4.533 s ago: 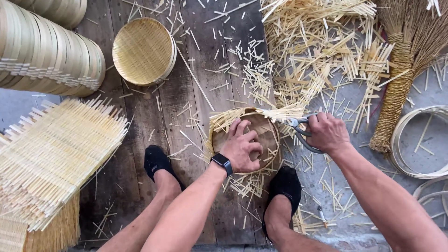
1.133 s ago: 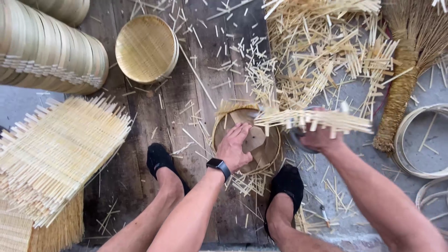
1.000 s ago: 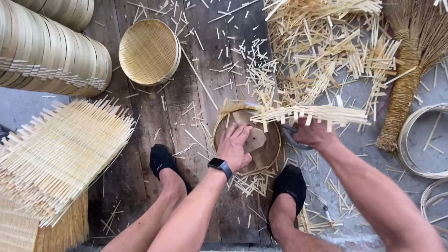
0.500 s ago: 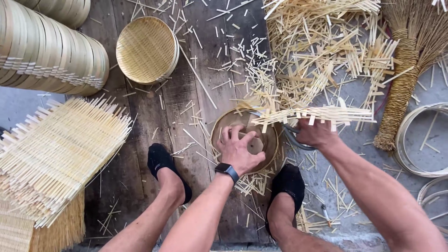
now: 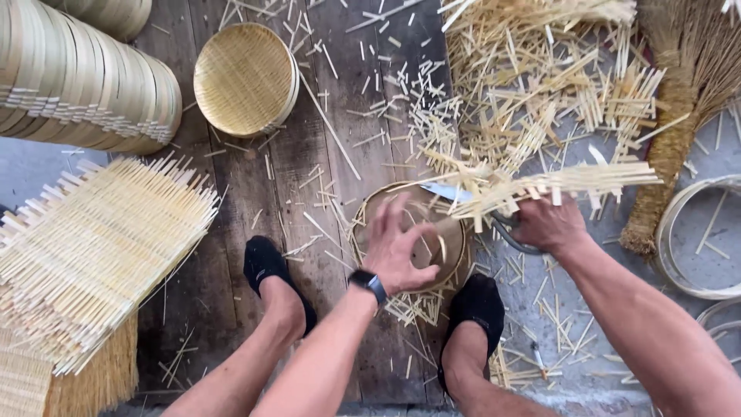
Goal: The person sits at a floor-level workbench assembling woven bamboo sieves. They trim excess bamboo strips from a woven mat with scissors, fit the mat into a bamboo rim, press it into shape with a wooden mold, and set finished sieves onto a stack.
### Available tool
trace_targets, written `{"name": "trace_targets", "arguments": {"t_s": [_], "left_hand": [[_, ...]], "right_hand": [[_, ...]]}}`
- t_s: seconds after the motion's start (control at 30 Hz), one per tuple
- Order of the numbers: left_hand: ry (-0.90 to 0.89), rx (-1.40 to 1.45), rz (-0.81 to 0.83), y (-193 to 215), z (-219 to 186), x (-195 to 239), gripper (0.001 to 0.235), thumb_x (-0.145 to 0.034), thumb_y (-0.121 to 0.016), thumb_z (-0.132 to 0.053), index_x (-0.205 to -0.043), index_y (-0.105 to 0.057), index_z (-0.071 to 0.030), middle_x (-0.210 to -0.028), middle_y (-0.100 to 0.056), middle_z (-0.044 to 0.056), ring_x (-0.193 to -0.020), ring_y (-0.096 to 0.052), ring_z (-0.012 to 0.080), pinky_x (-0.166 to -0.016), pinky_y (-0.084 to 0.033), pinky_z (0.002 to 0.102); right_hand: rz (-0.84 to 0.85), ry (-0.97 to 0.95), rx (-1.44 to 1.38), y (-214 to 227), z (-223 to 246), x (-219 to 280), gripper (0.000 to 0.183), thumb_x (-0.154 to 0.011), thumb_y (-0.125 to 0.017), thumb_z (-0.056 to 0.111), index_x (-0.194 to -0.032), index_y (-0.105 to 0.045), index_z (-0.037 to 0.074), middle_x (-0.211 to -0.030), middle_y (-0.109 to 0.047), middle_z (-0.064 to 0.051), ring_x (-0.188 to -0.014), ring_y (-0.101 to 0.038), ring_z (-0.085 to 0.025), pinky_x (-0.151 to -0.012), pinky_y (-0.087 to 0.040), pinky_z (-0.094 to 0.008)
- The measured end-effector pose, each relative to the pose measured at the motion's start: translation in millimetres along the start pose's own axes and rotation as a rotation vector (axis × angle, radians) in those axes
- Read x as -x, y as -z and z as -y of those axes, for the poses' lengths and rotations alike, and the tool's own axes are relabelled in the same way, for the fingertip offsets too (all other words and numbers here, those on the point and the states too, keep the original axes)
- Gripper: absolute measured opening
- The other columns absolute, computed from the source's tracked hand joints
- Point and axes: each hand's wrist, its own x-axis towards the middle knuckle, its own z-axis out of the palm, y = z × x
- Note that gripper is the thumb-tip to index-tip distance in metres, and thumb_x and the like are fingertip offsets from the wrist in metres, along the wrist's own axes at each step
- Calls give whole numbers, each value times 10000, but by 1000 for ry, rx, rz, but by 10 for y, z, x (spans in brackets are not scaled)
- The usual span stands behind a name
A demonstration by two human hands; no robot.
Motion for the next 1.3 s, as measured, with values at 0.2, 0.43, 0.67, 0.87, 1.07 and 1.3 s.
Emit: {"name": "trace_targets", "arguments": {"t_s": [0.2, 0.43, 0.67, 0.87, 1.07, 1.3], "left_hand": [[90, 313, -288, -470, -78, 157, 811, -641, -859, -271, -1413, -614, -251, -1648, -183, 293, -1508, -264, 507, -1233, -306, 534], [72, 336, -218, -230, -71, 71, 779, -576, -832, -235, -1336, -663, -244, -1638, -203, 252, -1490, -298, 479, -1218, -330, 503], [88, 336, -166, -265, -21, 83, 787, -556, -825, -205, -1328, -676, -255, -1645, -202, 232, -1516, -265, 464, -1224, -320, 494], [60, 377, -206, -357, 10, 99, 927, -637, -845, -174, -1487, -484, -256, -1671, -141, 232, -1534, -194, 482, -1238, -259, 512], [37, 307, -151, -471, 89, 64, 1170, -667, -825, -141, -1640, -182, -228, -1704, -92, 198, -1547, -177, 488, -1267, -221, 514], [29, 246, -132, -448, 149, 3, 1215, -643, -852, -158, -1616, -132, -260, -1667, -97, 235, -1516, -176, 499, -1249, -206, 523]], "right_hand": [[-336, 71, 71, 441, 366, 173, 439, -699, -764, 408, -891, -661, 26, -925, -668, -169, -875, -646, -325, -811, -498, -428], [-360, 39, 113, 178, 248, 38, 313, -684, -751, 283, -897, -638, 82, -899, -649, -102, -882, -639, -275, -786, -486, -403], [-139, -22, -176, 168, 128, 85, 335, -795, -738, 377, -877, -655, 63, -882, -685, -133, -858, -679, -309, -759, -541, -449], [236, -426, -915, 289, 189, 261, 400, -882, -734, 409, -873, -662, 16, -693, -645, -135, -595, -624, -245, -535, -493, -385], [-102, -463, -1268, 373, 792, 801, 328, -881, -724, 340, -802, -690, 24, -601, -593, -27, -494, -530, -117, -419, -404, -284], [366, -614, -965, 685, 861, 690, 361, -859, -733, 426, -823, -764, 68, -572, -578, -76, -497, -507, -181, -488, -414, -374]]}}
